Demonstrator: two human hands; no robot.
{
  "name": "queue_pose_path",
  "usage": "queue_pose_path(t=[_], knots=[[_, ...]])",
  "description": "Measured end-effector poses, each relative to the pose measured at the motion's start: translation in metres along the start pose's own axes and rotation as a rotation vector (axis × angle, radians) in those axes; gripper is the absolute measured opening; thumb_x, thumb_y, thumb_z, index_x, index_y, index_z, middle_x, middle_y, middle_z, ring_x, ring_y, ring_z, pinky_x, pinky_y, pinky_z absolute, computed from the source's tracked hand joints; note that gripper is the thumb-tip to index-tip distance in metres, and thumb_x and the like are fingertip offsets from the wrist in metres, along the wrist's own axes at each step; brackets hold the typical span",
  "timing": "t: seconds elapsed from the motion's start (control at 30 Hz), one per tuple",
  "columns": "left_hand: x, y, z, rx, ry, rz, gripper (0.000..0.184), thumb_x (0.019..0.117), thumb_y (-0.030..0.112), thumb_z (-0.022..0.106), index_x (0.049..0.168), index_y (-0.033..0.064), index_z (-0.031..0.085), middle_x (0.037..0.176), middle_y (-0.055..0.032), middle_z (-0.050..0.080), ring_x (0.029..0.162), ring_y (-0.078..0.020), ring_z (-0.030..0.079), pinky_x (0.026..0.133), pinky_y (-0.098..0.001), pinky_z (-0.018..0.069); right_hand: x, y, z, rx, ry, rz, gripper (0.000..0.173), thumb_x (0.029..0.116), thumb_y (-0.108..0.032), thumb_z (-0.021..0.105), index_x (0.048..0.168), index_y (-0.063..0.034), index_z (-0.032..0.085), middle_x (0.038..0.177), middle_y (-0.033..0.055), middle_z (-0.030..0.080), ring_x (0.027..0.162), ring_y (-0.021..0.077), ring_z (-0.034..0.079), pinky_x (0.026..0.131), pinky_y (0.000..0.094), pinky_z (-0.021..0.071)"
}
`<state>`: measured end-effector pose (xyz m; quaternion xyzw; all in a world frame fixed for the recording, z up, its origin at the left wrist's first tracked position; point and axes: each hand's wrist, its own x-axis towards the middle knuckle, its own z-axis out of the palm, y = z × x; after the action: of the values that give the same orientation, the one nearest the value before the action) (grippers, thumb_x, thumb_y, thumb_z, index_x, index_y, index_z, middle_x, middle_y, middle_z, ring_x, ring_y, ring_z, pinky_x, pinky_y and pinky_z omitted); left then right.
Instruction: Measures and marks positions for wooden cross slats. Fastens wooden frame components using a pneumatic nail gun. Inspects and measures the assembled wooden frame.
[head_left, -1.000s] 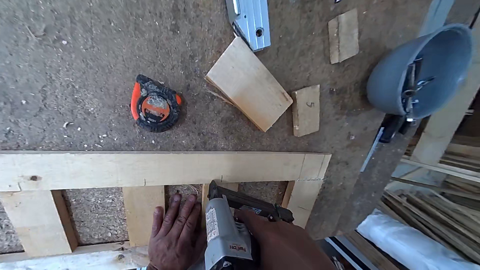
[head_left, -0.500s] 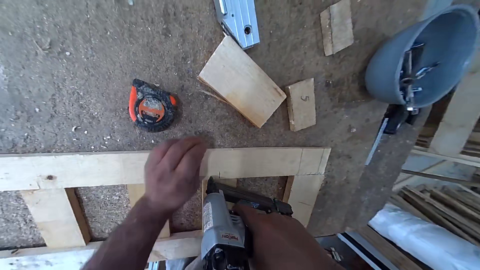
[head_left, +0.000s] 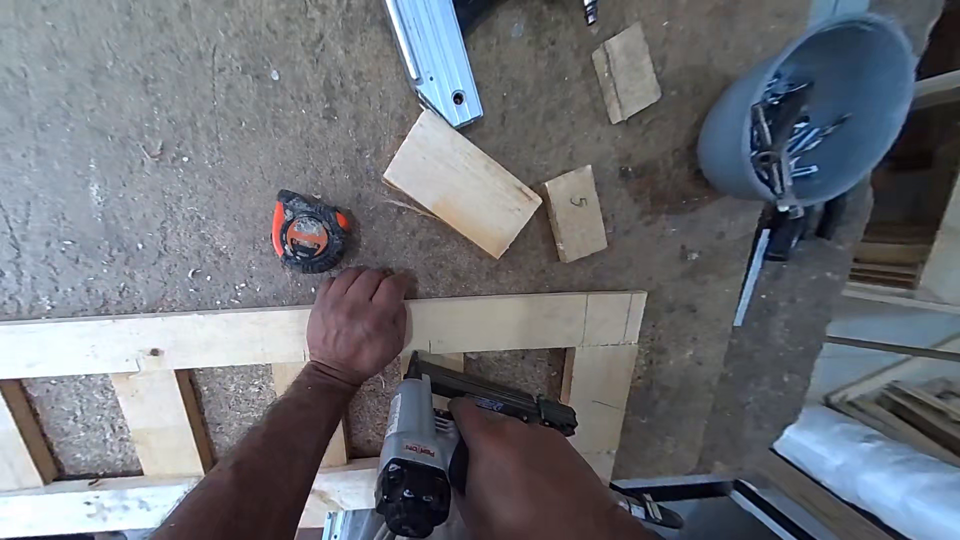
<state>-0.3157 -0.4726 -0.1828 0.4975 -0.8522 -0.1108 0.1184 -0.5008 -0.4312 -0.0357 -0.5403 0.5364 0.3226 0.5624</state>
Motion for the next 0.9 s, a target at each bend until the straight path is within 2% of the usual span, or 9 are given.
queue_pose_path(t=[0.37, 0.53, 0.67, 0.9], knots=[[-0.001, 0.002, 0.000, 0.012, 0.011, -0.024, 0.029, 0.0979, 0.022, 0.047, 0.104, 0.0106, 0.073, 0.094, -0.0111, 0.073, 0.093, -0.0323, 0.070, 0.077, -0.0481, 0.0549, -0.005, 0.004, -0.002, -0.001, -0.023, 0.039, 0.056, 0.0886, -0.024, 0.065, 0.141, -0.0116, 0.049, 0.099, 0.0168, 0.070, 0.092, 0.0388, 0.071, 0.070, 0.0580, 0.0559], [-0.002, 0.001, 0.001, 0.016, 0.012, -0.020, 0.029, 0.0978, 0.023, 0.047, 0.102, 0.0097, 0.073, 0.095, -0.0120, 0.073, 0.093, -0.0334, 0.070, 0.077, -0.0489, 0.0552, -0.004, 0.001, 0.000, 0.000, -0.016, 0.051, 0.045, 0.0895, -0.023, 0.064, 0.130, -0.0086, 0.053, 0.097, 0.0165, 0.069, 0.091, 0.0380, 0.071, 0.069, 0.0563, 0.0562], [0.000, 0.001, 0.000, 0.015, 0.009, -0.026, 0.031, 0.0975, 0.023, 0.046, 0.103, 0.0095, 0.073, 0.094, -0.0126, 0.073, 0.093, -0.0338, 0.070, 0.078, -0.0499, 0.0555, -0.007, 0.007, 0.002, 0.006, 0.011, 0.037, 0.055, 0.0912, -0.025, 0.064, 0.142, -0.0110, 0.048, 0.099, 0.0172, 0.070, 0.093, 0.0390, 0.071, 0.070, 0.0572, 0.0565], [-0.001, 0.002, 0.000, 0.021, 0.013, -0.025, 0.030, 0.0976, 0.022, 0.046, 0.101, 0.0085, 0.073, 0.096, -0.0125, 0.074, 0.094, -0.0336, 0.071, 0.078, -0.0497, 0.0555, -0.008, 0.019, 0.005, -0.011, 0.032, 0.003, 0.059, 0.0898, -0.029, 0.065, 0.144, -0.0111, 0.047, 0.097, 0.0167, 0.070, 0.091, 0.0392, 0.071, 0.069, 0.0575, 0.0562]])
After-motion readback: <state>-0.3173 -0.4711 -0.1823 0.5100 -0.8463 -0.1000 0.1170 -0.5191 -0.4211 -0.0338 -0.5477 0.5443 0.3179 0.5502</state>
